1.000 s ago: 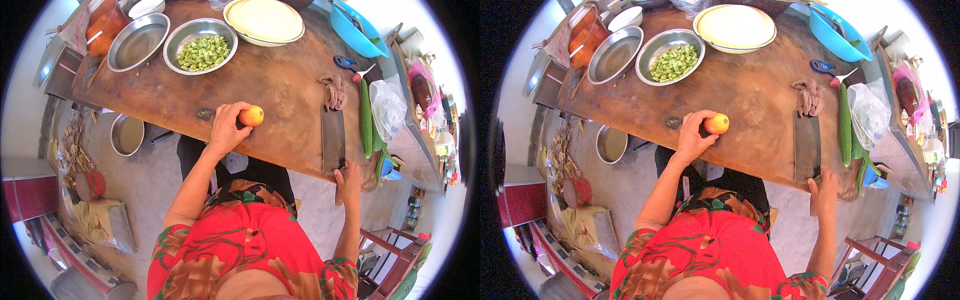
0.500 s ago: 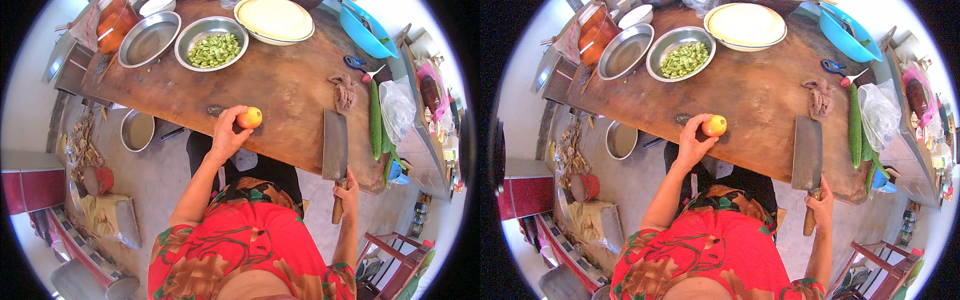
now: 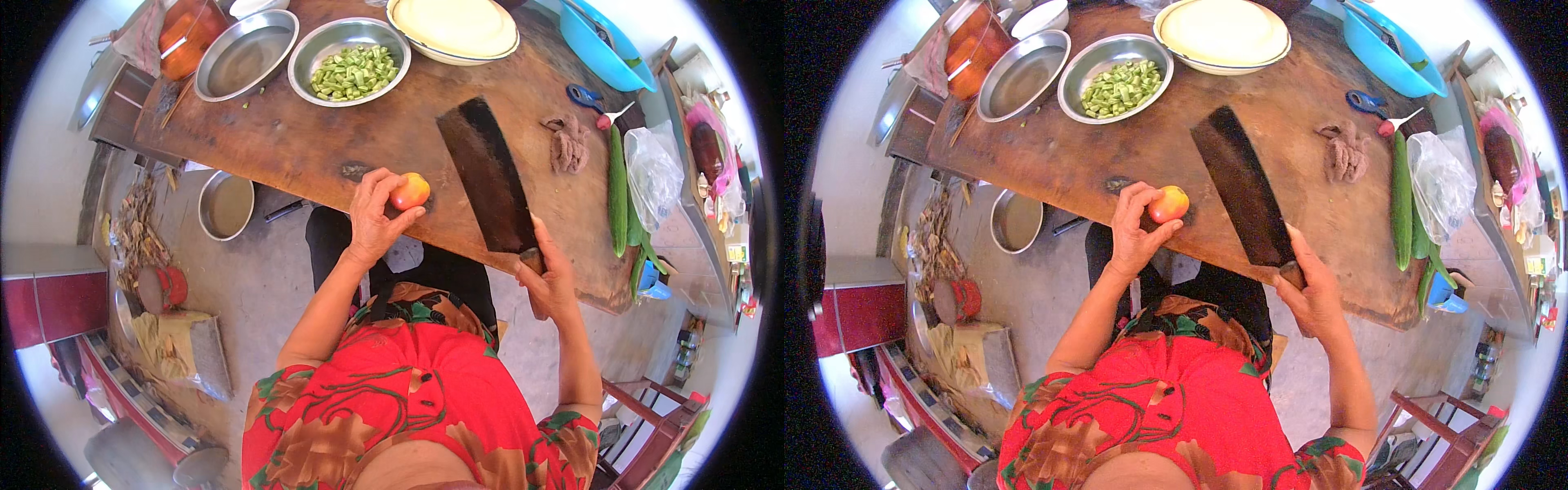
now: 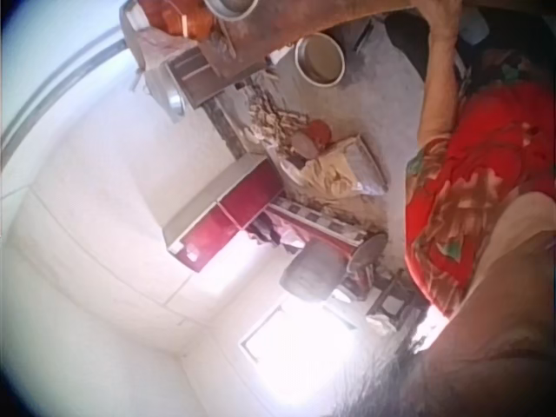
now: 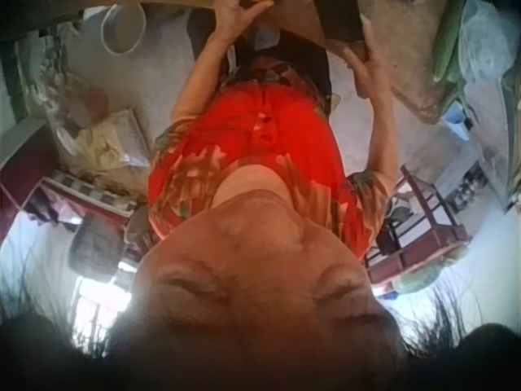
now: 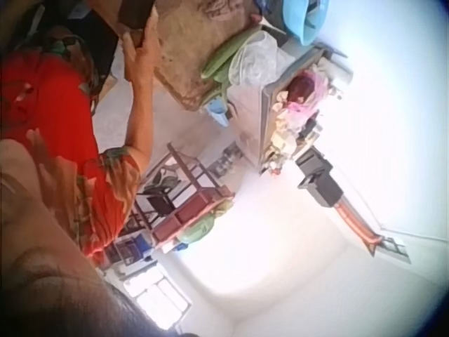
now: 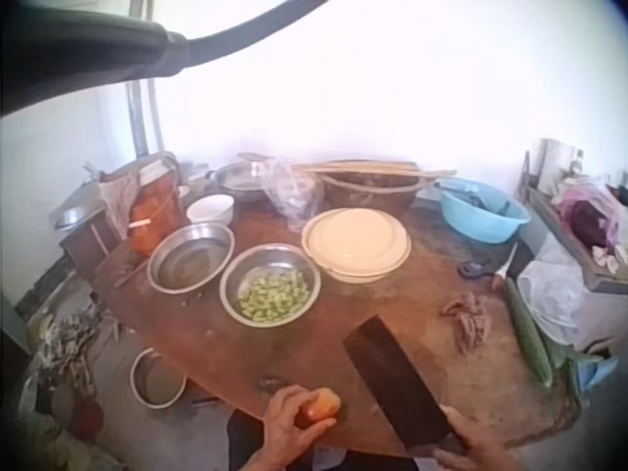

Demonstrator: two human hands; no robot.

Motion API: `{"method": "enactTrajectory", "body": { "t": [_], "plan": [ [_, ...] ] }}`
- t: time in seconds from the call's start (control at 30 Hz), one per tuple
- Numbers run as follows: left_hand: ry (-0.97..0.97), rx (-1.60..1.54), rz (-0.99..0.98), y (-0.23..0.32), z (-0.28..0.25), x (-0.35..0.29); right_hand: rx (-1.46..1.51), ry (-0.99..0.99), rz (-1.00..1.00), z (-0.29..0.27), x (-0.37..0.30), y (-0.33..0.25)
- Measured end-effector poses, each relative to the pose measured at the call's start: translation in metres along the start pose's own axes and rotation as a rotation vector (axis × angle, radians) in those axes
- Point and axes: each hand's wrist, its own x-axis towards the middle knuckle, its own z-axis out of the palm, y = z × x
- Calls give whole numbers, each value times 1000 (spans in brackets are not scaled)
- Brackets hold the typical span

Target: The person chops green vegetables and a tomato on a wooden cutting board using a cleaver. They transfer the chopped vegetables into a metal bowl, wipe the board with a cloth, and continue chopping the tomato into small pieces.

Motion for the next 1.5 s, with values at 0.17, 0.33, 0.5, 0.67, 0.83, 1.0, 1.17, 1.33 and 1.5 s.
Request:
{"method": "enactTrajectory", "body": {
  "t": [0.17,0.33,0.5,0.67,0.83,1.0,1.17,1.33,1.5],
  "plan": [
    [51,53,47,3,1,0,-329,-125,-114,1,15,-37],
    [31,90,56,2,3,-2,-522,-189,-437,5,23,-31],
    [20,121,38,3,4,-1,-605,-250,-415,2,23,-36],
    [22,161,58,4,6,0,-664,-289,-394,1,27,-44],
    [47,147,58,2,8,1,-695,-324,-378,1,35,-55],
    [78,140,70,1,10,1,-620,-346,-415,3,48,-62],
    [83,137,63,0,10,0,-592,-357,-430,13,59,-58],
    [81,127,65,1,8,0,-675,-375,-468,26,74,-61],
    [67,86,47,1,4,-5,-639,-365,-458,58,94,-55]
  ]
}}
